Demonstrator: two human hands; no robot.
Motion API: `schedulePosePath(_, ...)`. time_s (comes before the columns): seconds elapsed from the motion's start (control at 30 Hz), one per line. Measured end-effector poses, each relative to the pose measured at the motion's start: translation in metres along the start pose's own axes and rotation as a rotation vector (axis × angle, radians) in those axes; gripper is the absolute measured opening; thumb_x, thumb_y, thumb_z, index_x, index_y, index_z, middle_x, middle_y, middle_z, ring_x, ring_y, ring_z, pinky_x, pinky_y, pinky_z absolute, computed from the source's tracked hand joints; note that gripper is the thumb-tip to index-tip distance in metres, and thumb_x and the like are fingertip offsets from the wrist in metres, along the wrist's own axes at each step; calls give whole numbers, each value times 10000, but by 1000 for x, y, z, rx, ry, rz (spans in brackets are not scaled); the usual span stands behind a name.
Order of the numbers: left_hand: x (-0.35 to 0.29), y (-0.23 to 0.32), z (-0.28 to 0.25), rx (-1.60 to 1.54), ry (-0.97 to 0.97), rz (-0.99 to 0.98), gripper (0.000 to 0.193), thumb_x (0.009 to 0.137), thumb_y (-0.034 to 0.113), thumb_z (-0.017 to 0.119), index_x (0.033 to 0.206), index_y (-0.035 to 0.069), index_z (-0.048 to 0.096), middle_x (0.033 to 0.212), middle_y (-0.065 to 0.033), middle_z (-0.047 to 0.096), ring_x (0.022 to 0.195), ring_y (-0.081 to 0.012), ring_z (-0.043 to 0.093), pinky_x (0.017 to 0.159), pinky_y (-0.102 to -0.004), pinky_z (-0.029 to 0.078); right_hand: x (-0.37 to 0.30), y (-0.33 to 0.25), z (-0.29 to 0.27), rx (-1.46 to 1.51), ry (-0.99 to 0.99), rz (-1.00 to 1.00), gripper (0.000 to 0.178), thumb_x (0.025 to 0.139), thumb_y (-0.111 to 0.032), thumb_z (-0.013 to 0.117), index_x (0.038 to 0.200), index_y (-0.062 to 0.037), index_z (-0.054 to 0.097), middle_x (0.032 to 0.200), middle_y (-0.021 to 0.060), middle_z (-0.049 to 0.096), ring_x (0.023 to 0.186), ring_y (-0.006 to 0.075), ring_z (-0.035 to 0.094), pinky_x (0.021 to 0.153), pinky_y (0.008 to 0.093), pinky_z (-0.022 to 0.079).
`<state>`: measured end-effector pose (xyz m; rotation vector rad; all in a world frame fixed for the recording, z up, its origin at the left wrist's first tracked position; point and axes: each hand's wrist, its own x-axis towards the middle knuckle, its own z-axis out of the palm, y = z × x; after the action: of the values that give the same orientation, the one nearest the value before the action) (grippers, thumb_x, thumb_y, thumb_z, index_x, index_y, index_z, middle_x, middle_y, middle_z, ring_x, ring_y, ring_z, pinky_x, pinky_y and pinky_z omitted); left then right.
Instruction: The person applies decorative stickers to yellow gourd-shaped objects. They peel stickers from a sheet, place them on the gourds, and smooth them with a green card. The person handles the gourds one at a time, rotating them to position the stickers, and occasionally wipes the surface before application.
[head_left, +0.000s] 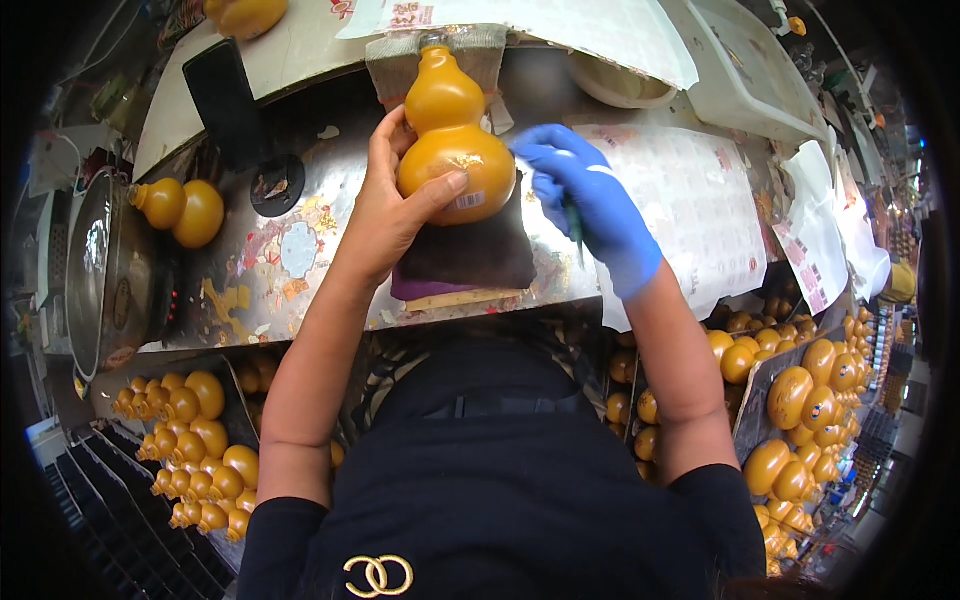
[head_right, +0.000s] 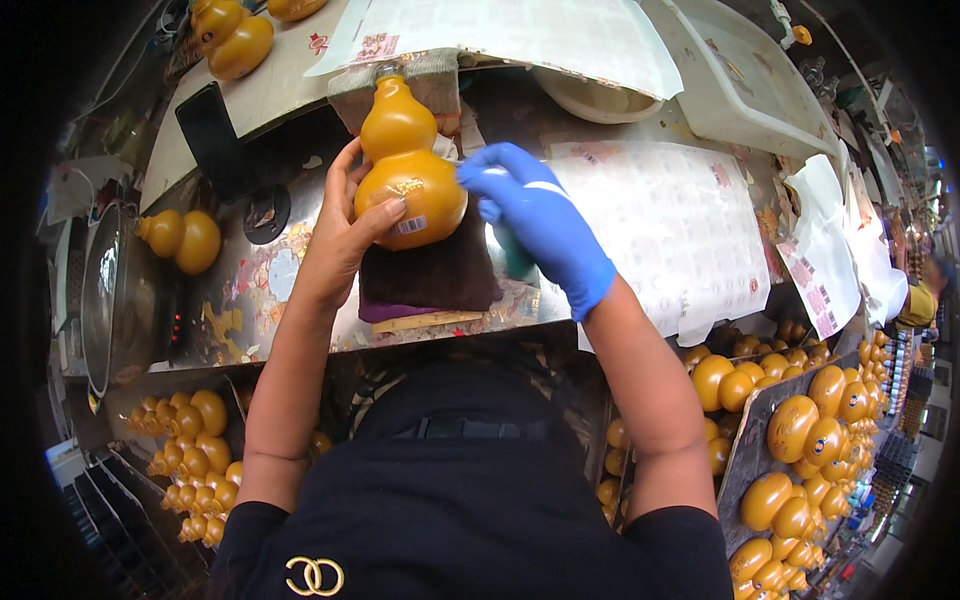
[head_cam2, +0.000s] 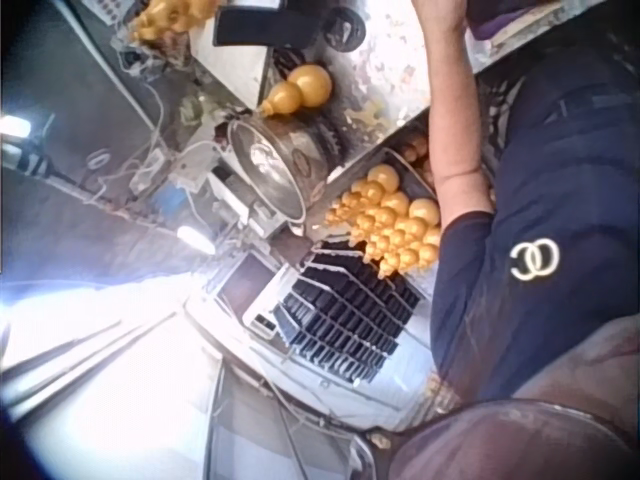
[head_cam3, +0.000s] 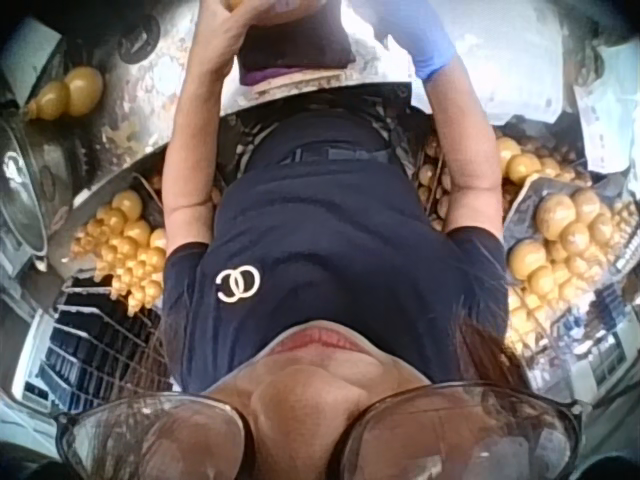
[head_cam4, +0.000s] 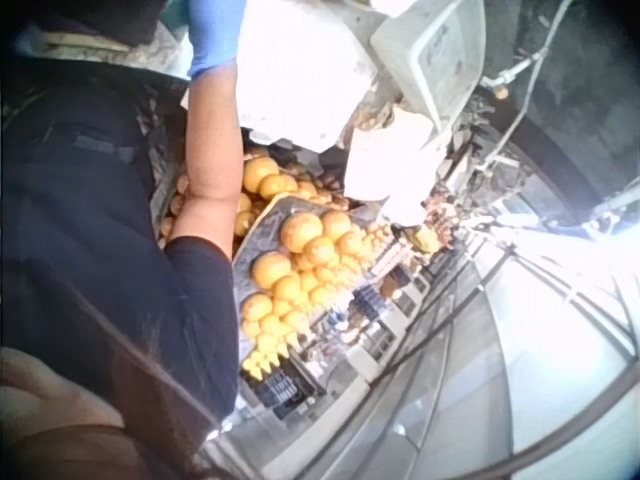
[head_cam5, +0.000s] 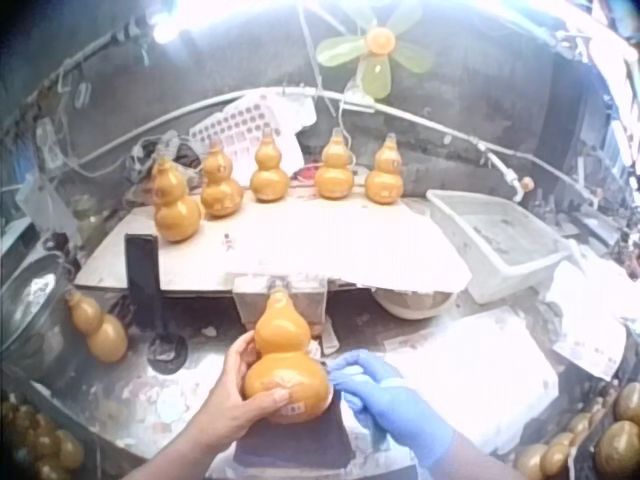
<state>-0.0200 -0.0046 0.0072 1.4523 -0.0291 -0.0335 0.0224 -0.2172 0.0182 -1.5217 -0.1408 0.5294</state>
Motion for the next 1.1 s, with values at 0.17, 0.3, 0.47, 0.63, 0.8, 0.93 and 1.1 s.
schedulePosePath(0.17, 2, -8, -10, -94, 2, -58, 808, 847, 263, 680, 1451, 35, 194, 1409, -198, 348, 1313, -263, 367, 1092, -362, 282, 20, -29, 21, -505, -107, -16, 863, 775, -547, 680, 1361, 31, 422, 1006, 145, 625, 903, 174, 589, 837, 284, 460)
schedulePosePath(0.3, 3, -12, -12, -123, 3, -66, 782, 864, 270, 665, 1451, 35, 206, 1406, -197, 354, 1320, -261, 357, 1097, -358, 270, 28, -20, 9, -306, -262, 73, 777, 808, -514, 668, 1299, 58, 481, 1145, 147, 595, 1026, 173, 556, 902, 270, 427)
schedulePosePath(0.47, 4, -11, -11, -174, 11, -87, 778, 861, 274, 668, 1448, 32, 219, 1388, -195, 372, 1309, -258, 367, 1090, -356, 281, 27, -18, 10, -249, -235, 103, 731, 829, -513, 646, 1269, 54, 511, 1138, 133, 600, 1026, 170, 557, 899, 275, 430)
schedulePosePath(0.63, 5, -3, -1, -35, 48, -57, 771, 860, 304, 660, 1439, 23, 236, 1352, -180, 408, 1267, -251, 411, 1059, -349, 328, 27, -23, 16, -497, -187, 121, 727, 841, -535, 618, 1259, 52, 523, 1118, 132, 606, 1008, 169, 560, 876, 272, 435)
schedulePosePath(0.8, 9, -4, -1, -36, 79, -70, 755, 865, 320, 646, 1429, 11, 250, 1325, -171, 431, 1237, -241, 437, 1050, -343, 340, 30, -22, 13, -461, -212, 123, 729, 850, -555, 589, 1255, 48, 528, 1082, 123, 612, 970, 165, 561, 847, 271, 438)
schedulePosePath(0.93, 12, -4, -3, -99, 87, -94, 735, 877, 306, 633, 1430, 10, 249, 1351, -173, 418, 1256, -239, 426, 1054, -344, 335, 31, -12, 12, -396, -139, 113, 735, 838, -589, 580, 1227, 34, 554, 942, 103, 619, 847, 150, 564, 751, 270, 451)
schedulePosePath(1.1, -5, -5, -3, 8, 23, 24, 738, 902, 332, 612, 1447, 17, 226, 1395, -173, 389, 1286, -245, 405, 1069, -344, 317, 5, -5, 26, -340, 17, 20, 745, 829, -549, 629, 1265, 43, 513, 953, 118, 627, 838, 175, 577, 743, 277, 466)
